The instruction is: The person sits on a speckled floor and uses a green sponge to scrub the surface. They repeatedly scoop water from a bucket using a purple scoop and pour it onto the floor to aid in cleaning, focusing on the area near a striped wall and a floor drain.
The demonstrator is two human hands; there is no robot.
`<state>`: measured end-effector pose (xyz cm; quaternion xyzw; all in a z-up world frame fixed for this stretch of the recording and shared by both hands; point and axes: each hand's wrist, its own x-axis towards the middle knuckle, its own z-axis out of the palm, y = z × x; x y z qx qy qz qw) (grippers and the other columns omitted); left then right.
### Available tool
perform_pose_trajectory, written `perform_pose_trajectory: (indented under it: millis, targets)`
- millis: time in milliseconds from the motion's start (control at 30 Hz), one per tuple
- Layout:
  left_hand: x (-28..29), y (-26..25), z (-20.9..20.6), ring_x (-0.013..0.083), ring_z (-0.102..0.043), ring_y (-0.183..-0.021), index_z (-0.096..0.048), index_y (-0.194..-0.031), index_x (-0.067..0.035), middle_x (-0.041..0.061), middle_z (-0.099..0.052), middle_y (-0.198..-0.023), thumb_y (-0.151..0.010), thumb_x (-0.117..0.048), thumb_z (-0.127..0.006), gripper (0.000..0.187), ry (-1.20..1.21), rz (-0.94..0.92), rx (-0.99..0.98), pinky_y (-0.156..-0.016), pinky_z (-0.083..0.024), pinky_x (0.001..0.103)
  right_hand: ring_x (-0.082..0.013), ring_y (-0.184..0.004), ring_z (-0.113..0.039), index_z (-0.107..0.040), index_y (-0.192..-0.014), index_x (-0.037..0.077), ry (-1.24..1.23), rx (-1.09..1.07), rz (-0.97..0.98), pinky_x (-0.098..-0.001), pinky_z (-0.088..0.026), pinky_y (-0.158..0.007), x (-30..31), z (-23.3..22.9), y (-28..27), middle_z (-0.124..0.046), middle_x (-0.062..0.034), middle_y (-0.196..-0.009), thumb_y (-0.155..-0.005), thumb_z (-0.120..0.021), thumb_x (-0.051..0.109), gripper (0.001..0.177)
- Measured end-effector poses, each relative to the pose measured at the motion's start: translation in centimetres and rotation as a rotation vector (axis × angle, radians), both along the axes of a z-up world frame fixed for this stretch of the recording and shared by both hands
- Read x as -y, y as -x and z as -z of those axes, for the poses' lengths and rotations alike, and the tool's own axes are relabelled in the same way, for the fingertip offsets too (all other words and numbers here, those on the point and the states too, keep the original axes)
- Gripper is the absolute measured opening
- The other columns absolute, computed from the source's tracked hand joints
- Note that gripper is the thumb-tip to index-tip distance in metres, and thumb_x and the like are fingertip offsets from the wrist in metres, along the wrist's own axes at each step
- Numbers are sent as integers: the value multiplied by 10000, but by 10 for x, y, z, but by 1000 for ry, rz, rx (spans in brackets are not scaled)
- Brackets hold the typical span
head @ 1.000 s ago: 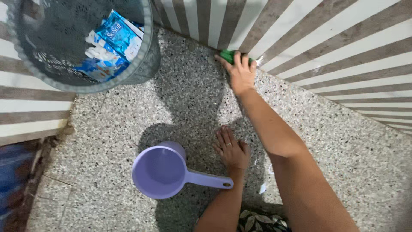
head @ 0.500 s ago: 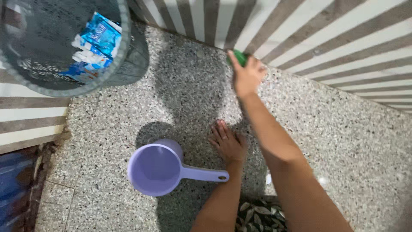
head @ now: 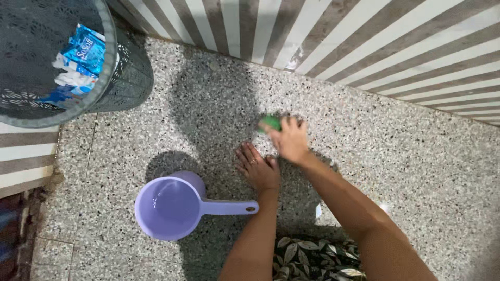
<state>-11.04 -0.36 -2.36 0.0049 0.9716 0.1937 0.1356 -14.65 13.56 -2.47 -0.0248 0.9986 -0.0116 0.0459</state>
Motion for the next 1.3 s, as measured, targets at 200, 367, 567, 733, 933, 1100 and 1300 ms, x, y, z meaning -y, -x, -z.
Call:
perform_pose_trajectory:
  millis: [200,367,567,733,933,1100,1300]
  targets:
    - [-3,-5,7,404,-58,-1560,-181,-1605,7,185,-100,-1694,-909,-349,-478,836,21,-17,-56,-1208,-64,647,-354,-1130,-500,-446,-1511,320,8,-226,520,-539,-382,-900,-50,-12,50,-581,-201,-1287,-1055,-595,333,480]
    - [-2,-3,9,421,-48,-1548,-179,-1591,20,199,-88,-1681,-892,-363,-502,860,4,-6,-100,-1201,-42,659,-264,-1110,-522,-513,-1510,502,134,9,23,-416,-397,-901,23,-21,35,-594,-75,-1347,-934,-570,139,683]
    - [2,-8,9,410,-39,-1560,-180,-1598,-1,185,-80,-1698,-904,-371,-482,842,31,5,-30,-1208,-37,649,-312,-1114,-526,-605,-1422,350,-166,-163,216,-482,-421,-846,0,-23,93,-607,-130,-1271,-963,-658,391,464]
    - [-3,-7,15,406,-40,-1560,-174,-1614,7,189,-83,-1700,-977,-387,-446,796,13,-28,-137,-1204,-36,653,-300,-1173,-508,-591,-1439,533,190,-427,-305,-489,-396,-952,39,14,73,-562,-129,-1406,-1003,-614,274,508]
    - [-5,0,0,400,-3,-1565,-135,-1606,23,196,-63,-1704,-948,-402,-426,836,28,4,-17,-1211,-15,650,-396,-1257,-457,-561,-1469,274,74,38,227,-647,-320,-1032,46,-19,128,-525,-209,-1386,-913,-638,195,568]
    - [-4,7,-3,425,7,-1552,-147,-1597,-9,208,-54,-1684,-968,-454,-420,817,29,37,69,-1193,-4,672,-420,-1277,-460,-473,-1462,324,425,-44,-28,-575,-365,-1026,58,-25,106,-513,-216,-1440,-907,-675,325,590]
    - [-1,-12,21,427,-25,-1570,-190,-1606,23,202,-95,-1699,-1002,-407,-407,773,10,3,-135,-1211,-15,661,-399,-1188,-506,-446,-1514,475,73,-233,46,-517,-408,-922,39,-37,89,-535,-248,-1407,-925,-654,304,647]
